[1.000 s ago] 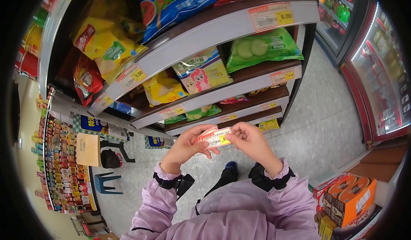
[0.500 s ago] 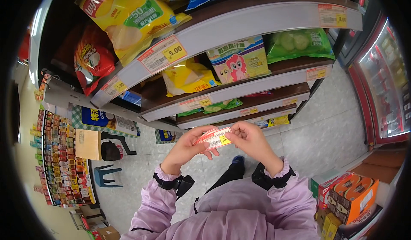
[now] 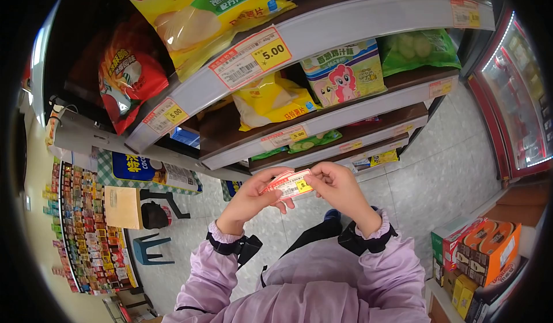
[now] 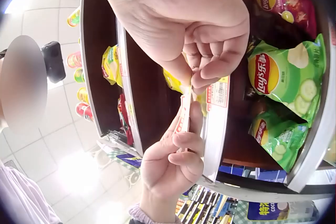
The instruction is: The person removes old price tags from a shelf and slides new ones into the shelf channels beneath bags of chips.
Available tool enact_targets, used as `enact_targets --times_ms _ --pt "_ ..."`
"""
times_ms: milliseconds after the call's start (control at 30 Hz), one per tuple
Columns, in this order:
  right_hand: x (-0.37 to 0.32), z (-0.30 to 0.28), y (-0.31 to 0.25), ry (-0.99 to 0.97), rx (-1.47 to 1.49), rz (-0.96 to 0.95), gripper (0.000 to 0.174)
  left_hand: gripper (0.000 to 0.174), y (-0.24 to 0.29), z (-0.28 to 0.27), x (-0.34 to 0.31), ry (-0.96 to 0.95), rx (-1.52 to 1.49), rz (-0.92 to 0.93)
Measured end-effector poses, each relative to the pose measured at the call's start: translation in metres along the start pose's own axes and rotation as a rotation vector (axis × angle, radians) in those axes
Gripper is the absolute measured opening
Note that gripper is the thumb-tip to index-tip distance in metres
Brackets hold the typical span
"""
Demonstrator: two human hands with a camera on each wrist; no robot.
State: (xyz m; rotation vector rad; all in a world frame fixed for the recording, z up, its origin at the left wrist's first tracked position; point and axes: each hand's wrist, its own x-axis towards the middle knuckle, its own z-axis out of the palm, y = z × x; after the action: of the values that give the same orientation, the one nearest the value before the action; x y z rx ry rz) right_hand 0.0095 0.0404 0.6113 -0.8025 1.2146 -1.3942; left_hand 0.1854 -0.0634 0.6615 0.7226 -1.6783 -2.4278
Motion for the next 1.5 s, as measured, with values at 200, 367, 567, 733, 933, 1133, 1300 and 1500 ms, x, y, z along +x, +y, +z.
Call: enact_targets --times_ms 200,367,567,733,933,1133,1300,1500 --pt "-0.001 0.011 -0.001 0.059 0.018 -0.049 0.014 0.042 0.005 -0.007 -0.003 -0.01 0.012 0.027" --pt "-0.003 0.017 -0.008 0.087 0.004 -0.058 0.013 0.042 0.013 -0.012 -0.005 -0.11 0.041 0.034" --pt "-0.006 0.022 -0.012 0.131 0.02 -0.058 0.013 0.041 0.012 -0.02 -0.002 -0.159 0.012 0.037" --pt "-0.009 0.024 -0.006 0.144 0.043 -0.003 0.014 0.041 -0.001 -0.025 0.0 -0.169 -0.028 0.023" --pt "-0.011 0.025 -0.003 0.144 0.022 -0.025 0.013 0.043 -0.001 -0.023 -0.002 -0.175 -0.027 0.026" --pt "-0.009 0.023 -0.014 0.149 -0.036 -0.071 0.012 0.043 0.005 -0.022 -0.001 -0.223 -0.046 0.08" --pt "-0.011 0.026 -0.027 0.145 0.035 -0.051 0.014 0.042 0.017 -0.016 -0.004 -0.16 -0.03 0.117" --pt "-0.011 0.023 -0.031 0.096 -0.027 -0.074 0.018 0.041 0.024 -0.018 -0.004 -0.17 0.009 0.105"
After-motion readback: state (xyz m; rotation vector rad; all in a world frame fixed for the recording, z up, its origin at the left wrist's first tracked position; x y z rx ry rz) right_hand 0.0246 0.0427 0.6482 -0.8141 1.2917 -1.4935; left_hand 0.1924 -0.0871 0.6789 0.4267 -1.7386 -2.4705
